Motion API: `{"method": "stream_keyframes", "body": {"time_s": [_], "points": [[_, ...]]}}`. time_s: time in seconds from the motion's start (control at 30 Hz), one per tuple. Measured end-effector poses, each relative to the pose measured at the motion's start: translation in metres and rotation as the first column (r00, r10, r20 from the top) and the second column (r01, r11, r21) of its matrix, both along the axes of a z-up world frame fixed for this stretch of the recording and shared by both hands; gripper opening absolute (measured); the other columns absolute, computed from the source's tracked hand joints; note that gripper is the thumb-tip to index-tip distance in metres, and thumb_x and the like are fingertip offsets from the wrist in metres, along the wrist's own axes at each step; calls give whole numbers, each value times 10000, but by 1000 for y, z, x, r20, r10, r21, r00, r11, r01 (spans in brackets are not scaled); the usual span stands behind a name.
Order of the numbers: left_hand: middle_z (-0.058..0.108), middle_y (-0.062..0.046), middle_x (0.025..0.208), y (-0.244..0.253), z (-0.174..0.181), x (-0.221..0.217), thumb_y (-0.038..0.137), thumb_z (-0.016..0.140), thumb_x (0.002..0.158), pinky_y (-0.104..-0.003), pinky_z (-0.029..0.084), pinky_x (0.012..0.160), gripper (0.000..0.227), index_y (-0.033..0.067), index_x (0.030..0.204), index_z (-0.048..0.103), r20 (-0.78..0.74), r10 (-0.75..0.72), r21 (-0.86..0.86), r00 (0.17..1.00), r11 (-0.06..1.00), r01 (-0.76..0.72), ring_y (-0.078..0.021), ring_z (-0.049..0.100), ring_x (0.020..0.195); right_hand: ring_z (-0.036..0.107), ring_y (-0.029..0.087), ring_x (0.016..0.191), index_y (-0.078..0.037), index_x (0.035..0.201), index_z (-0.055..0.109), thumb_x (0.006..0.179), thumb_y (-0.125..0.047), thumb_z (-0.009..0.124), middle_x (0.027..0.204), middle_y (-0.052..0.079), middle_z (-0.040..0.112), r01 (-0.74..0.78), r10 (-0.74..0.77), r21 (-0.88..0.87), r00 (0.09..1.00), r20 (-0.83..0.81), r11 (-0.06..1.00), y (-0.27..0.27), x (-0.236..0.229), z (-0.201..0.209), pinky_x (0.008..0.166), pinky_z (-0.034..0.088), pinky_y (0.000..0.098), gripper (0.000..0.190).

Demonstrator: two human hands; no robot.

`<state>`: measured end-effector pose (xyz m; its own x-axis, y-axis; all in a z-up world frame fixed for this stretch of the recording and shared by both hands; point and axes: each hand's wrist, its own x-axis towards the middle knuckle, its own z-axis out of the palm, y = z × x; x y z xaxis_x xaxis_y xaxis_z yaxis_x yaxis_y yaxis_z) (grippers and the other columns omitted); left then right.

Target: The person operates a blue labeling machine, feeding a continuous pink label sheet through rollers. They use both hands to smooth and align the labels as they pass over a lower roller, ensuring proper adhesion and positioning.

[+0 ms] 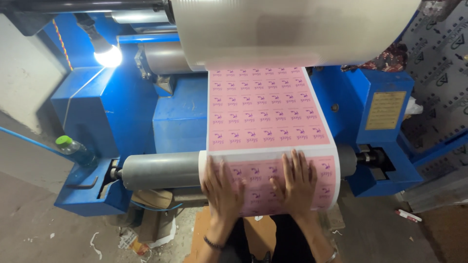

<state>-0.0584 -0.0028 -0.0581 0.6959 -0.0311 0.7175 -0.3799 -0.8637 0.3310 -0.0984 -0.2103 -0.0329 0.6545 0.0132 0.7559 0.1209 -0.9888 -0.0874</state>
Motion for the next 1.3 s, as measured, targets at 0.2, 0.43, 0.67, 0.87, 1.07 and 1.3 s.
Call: {"method": "stream_keyframes", "body": {"time_s": [0.2, 0.43, 0.67, 0.87, 1.07, 1.3], "points": [[230, -345, 1608, -8, 80, 90, 632, 444, 999, -555, 225, 1202, 844, -34, 1511, 357, -222, -44, 77, 974, 995, 63, -449, 215, 1511, 341, 394, 1494, -48, 1486, 480, 992, -511, 491, 1579, 220, 410, 23, -27, 36, 994, 101, 999, 0, -22, -62, 1200, 206, 591, 677], [263, -306, 1590, -62, 87, 87, 635, 432, 981, -577, 191, 1199, 808, 19, 1504, 402, -376, -80, 178, 923, 972, 157, -474, 201, 1502, 311, 409, 1502, -25, 1452, 482, 987, -444, 578, 1559, 234, 407, -41, 21, 116, 986, 165, 992, 4, -49, -128, 1239, 163, 591, 633], [320, -276, 1610, -54, 48, 35, 604, 414, 1017, -578, 203, 1214, 756, 38, 1519, 425, -121, -100, 190, 988, 974, 122, -452, 249, 1508, 377, 334, 1444, -64, 1436, 508, 950, -336, 596, 1501, 163, 463, -29, 17, 204, 998, 62, 979, 2, -95, -116, 1252, 201, 537, 564], [282, -193, 1655, -48, 17, -5, 632, 369, 1025, -523, 155, 1243, 758, 91, 1555, 392, -29, -70, 200, 997, 977, 74, -387, 194, 1551, 305, 412, 1533, 6, 1549, 418, 1041, -401, 452, 1603, 270, 389, 136, -133, 179, 991, -30, 974, -42, -40, -37, 1215, 99, 694, 652], [246, -213, 1641, -39, -26, -39, 598, 467, 1001, -564, 159, 1187, 764, 81, 1554, 364, -92, -148, 150, 985, 975, 161, -410, 175, 1517, 346, 339, 1504, -81, 1523, 433, 1004, -609, 363, 1596, 200, 403, 210, -189, 16, 906, -379, 978, -73, 53, 47, 1206, 107, 695, 744], [273, -160, 1640, -32, -97, -67, 523, 611, 958, -553, 207, 1155, 708, 180, 1547, 417, -57, -144, 151, 988, 977, 151, -392, 230, 1507, 374, 499, 1409, 83, 1476, 417, 1034, -635, 367, 1514, 363, 404, 197, -223, -130, 945, -241, 972, -20, 87, 41, 1164, 247, 578, 844]]}}
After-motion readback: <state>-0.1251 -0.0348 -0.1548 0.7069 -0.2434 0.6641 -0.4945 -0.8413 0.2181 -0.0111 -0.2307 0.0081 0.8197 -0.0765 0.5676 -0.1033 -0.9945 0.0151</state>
